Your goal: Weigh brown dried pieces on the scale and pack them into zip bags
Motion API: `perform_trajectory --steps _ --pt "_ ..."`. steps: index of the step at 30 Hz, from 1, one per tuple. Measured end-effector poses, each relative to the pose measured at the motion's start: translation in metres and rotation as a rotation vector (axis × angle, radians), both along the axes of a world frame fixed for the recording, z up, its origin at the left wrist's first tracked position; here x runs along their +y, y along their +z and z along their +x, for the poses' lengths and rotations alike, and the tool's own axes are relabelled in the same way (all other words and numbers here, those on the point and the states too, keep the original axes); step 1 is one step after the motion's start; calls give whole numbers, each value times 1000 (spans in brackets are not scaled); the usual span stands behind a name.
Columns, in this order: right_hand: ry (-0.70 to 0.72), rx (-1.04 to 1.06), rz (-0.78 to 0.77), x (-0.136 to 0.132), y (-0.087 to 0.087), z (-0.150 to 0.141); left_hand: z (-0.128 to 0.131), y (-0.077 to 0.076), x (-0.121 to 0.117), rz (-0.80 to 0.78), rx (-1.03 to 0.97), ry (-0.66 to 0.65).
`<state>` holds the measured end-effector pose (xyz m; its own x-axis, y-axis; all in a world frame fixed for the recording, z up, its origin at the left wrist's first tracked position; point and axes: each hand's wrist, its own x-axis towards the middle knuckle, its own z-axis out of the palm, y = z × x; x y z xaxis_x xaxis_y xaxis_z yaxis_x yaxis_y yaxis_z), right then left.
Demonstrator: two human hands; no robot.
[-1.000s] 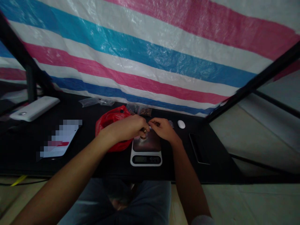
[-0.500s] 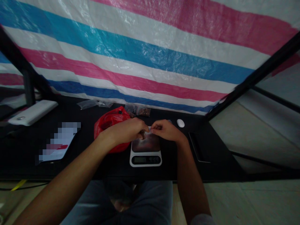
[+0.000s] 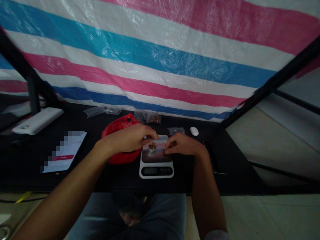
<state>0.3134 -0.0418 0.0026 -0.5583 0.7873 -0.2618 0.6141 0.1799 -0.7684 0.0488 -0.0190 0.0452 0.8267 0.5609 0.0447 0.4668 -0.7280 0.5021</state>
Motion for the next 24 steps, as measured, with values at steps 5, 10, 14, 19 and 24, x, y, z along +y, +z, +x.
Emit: perform_trajectory --steps 5,10,14,19,24 --pt "-57 136 310 -2 6 -18 -35 -20 14 -22 240 230" --pt "-91 206 312 0 -3 -37 -42 -42 11 -117 352 247" --pt "-201 239 316 5 -9 -39 -35 -46 6 -32 326 215" --pt "-236 185 306 10 -13 -39 -32 -45 5 2 320 221" --pt "-233 189 297 13 -18 -40 -35 -48 7 -2 336 217"
